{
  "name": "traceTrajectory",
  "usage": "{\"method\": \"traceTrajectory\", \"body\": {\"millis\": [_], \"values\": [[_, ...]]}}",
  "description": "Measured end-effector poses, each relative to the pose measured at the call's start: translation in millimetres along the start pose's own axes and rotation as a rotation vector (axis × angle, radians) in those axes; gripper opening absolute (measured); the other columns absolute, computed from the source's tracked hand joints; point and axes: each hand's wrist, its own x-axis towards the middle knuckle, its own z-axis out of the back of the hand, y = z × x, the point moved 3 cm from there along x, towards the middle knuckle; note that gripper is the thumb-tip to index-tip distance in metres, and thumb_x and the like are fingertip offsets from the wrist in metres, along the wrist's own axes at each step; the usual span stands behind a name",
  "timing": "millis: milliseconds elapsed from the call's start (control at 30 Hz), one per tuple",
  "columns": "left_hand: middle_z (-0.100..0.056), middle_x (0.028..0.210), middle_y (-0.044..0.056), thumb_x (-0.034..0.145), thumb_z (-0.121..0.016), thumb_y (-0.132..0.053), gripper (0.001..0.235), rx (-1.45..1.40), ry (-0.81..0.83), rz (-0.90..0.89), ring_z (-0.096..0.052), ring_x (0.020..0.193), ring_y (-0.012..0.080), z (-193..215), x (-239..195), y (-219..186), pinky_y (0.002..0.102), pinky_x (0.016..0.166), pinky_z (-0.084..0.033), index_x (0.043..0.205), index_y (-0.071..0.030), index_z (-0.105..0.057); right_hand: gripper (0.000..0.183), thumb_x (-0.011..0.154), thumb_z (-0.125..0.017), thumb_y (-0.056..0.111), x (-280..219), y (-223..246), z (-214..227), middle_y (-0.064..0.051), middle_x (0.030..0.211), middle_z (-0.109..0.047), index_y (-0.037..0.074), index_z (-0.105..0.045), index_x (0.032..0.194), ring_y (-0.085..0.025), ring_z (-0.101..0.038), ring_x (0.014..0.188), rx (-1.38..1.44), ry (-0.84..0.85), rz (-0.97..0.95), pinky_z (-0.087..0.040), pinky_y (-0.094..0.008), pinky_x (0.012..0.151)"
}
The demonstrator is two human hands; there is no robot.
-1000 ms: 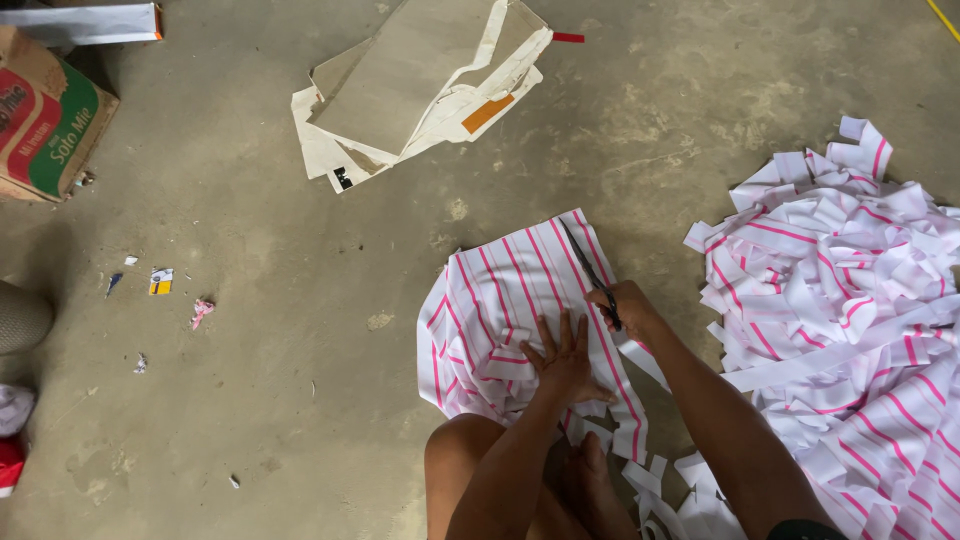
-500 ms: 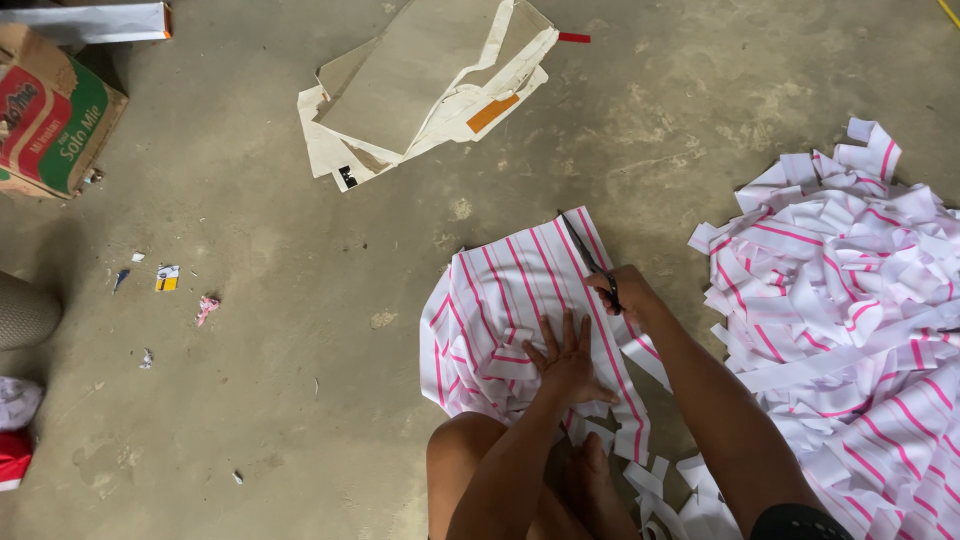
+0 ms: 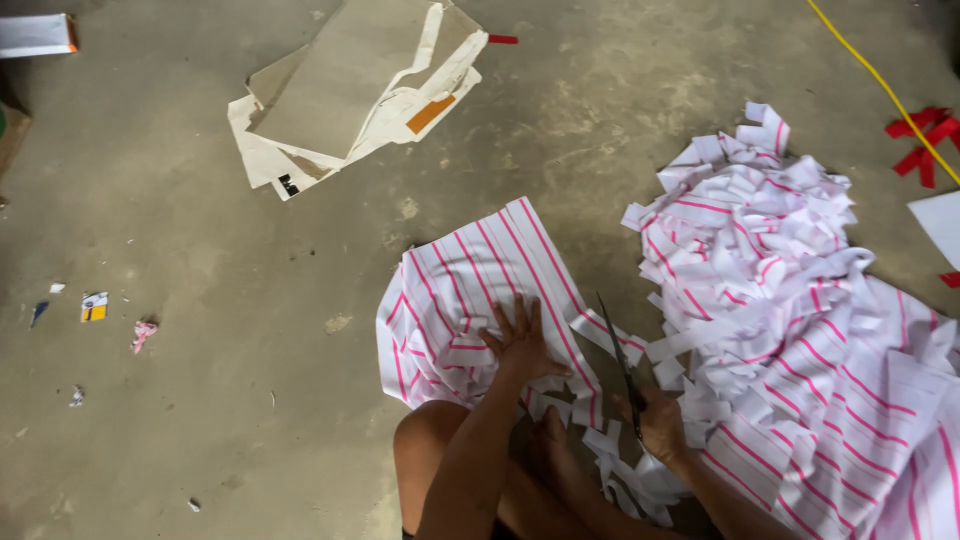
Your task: Cutting a large piece of striped fabric into thin strips using scissors
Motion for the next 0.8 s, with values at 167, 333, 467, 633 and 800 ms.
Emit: {"method": "traceTrajectory", "body": {"millis": [167, 333, 467, 633, 800], "values": [[0.03, 0.169, 0.004, 0.064, -0.073, -0.073, 0.142, -0.003, -0.007, 0.013, 0.035, 0.147, 0.0484, -1, 7, -4, 0.083, 0.108, 0.009, 0.163, -0.023, 0.015, 0.047, 0.087, -0.074, 0.05, -3, 3, -5, -0.016, 0.064, -0.068, 0.006, -0.065, 0.073, -0.031, -0.069, 0.064, -0.135, -0.083, -0.207, -0.047, -0.047, 0.062], [-0.032, 0.159, 0.027, 0.083, -0.056, -0.076, 0.104, 0.11, -0.516, -0.235, -0.007, 0.153, 0.0513, -22, 45, -27, 0.084, 0.109, -0.002, 0.153, -0.001, -0.036, 0.046, 0.089, -0.069, 0.054, -1, -8, -17, -0.02, 0.076, -0.072, 0.009, -0.071, 0.084, -0.041, -0.07, 0.077, -0.19, -0.159, -0.195, -0.051, -0.052, 0.069], [-0.065, 0.1, 0.013, 0.071, -0.073, -0.023, 0.029, 0.391, -0.705, -0.47, -0.055, 0.105, 0.0383, -40, 87, -51, 0.062, 0.093, -0.04, 0.095, -0.006, -0.073, 0.047, 0.085, -0.072, 0.056, 1, 10, -9, -0.018, 0.08, -0.075, 0.009, -0.075, 0.087, -0.036, -0.072, 0.08, -0.165, -0.118, -0.339, -0.054, -0.047, 0.073], [-0.072, 0.104, 0.019, 0.088, -0.057, -0.001, 0.023, 0.155, -0.174, -0.243, -0.07, 0.101, 0.0416, 6, 123, -60, 0.056, 0.077, -0.059, 0.109, 0.001, -0.069, 0.044, 0.083, -0.073, 0.054, -2, 24, -4, -0.017, 0.08, -0.076, 0.01, -0.076, 0.09, -0.033, -0.073, 0.08, -0.07, -0.069, -0.415, -0.053, -0.047, 0.074], [-0.057, 0.064, 0.003, 0.078, -0.071, -0.007, 0.019, -0.597, -0.696, -0.612, -0.047, 0.058, 0.0163, 52, 205, -124, 0.039, 0.053, -0.038, 0.065, -0.007, -0.057, 0.044, 0.083, -0.074, 0.053, 0, 3, -21, -0.016, 0.075, -0.073, 0.01, -0.071, 0.084, -0.037, -0.07, 0.076, -0.131, -0.137, -0.298, -0.053, -0.049, 0.07]]}}
